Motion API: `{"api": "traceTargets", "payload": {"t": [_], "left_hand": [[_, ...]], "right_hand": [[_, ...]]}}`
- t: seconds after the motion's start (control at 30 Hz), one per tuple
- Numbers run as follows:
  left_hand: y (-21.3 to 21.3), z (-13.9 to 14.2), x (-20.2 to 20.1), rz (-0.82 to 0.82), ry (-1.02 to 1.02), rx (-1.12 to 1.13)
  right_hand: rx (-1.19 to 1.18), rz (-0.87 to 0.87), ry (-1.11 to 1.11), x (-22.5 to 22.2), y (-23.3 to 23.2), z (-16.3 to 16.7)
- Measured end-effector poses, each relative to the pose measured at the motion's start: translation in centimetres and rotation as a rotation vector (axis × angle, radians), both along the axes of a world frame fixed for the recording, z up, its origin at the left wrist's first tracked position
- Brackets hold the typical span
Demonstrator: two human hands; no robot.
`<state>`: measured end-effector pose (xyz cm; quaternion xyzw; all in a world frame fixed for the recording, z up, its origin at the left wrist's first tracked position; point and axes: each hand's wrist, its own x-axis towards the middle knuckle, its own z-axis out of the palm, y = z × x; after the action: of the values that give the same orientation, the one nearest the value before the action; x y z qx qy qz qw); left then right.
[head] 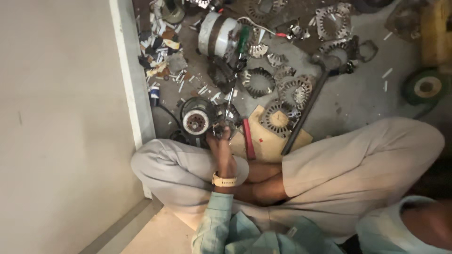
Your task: The person sits on the floor of a workshop among scattered alternator and motor parts and dismantles them. They use a screwdriver to pry components, hold parts in one hand, and strike them with a hammer to break housings apart, working through parts one at a time.
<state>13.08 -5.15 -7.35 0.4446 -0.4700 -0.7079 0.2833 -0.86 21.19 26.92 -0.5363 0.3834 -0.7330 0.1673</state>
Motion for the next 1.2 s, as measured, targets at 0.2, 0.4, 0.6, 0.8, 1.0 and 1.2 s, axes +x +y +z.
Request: {"api": "traceTargets", "payload": {"t": [0.2, 0.4, 0.6, 0.8, 1.0, 1.2], "left_hand": [[0.1, -2.1, -0.2, 0.051, -0.02, 0.003], [1.1, -0.1, -0.6, 0.075, -0.154, -0.175], [3.1, 6.1, -0.3, 0.038, 0.089, -0.272], [-1.1, 9.4, -6.0, -0.528, 0.243, -0.197], [-4.6, 10.1, -9.8, -0.806, 0.223, -0.314], [-5.4, 10.1, -8.7, -0.744, 0.297, -0.077]], "right_hand": [[0.286, -0.123, -0.44, -2.3, -6.5, -5.7], [1.122, -0.385, -0.165, -2.6, -11.4, -20.4], [0.969, -0.374, -0.221, -2.4, -10.8, -25.0], [0.815, -0.436, -0.549, -4.3, -10.3, -23.1], [0.736, -0.23, -0.831, -5.6, -8.5, -20.9], [0.738, -0.158, -0.819, -5.2, -9.4, -19.7]]}}
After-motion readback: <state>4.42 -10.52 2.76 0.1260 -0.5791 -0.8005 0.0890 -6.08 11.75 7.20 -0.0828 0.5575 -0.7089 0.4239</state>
